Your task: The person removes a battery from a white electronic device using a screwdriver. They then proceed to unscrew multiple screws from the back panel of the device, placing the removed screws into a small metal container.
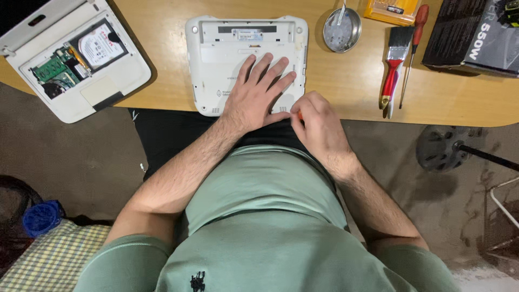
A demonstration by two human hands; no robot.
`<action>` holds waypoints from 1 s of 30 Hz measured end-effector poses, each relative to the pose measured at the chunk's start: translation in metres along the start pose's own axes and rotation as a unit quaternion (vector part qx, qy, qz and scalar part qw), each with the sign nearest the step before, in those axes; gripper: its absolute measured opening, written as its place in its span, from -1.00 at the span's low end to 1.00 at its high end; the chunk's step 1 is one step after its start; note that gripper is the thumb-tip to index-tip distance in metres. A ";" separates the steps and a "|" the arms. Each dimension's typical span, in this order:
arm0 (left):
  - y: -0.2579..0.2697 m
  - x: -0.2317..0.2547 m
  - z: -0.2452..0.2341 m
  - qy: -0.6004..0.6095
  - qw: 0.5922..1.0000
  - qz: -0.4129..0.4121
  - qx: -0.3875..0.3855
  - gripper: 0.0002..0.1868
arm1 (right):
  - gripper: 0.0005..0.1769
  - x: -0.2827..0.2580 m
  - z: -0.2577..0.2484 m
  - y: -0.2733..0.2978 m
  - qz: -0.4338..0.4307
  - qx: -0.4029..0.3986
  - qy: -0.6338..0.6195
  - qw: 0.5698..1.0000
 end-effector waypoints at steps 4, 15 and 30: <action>0.002 -0.001 0.010 0.025 0.998 -0.019 0.048 0.05 | -0.68 0.031 0.011 0.002 0.080 0.040 0.164 0.982; 0.004 -0.004 0.020 0.036 0.999 -0.029 0.010 0.19 | -0.60 0.013 0.013 -0.004 -0.059 -0.007 0.229 0.972; 0.004 -0.003 0.022 0.025 0.999 -0.037 0.012 0.13 | -0.57 0.016 0.022 -0.006 -0.046 0.003 0.321 0.946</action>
Point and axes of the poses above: each hand's wrist, its own y-axis away from the middle knuckle, its own z-axis out of the palm, x = y × z, the point moved 8 cm from there along -y, towards the middle knuckle, and after that the axes turned 12 degrees about z, right-handed, at the moved point
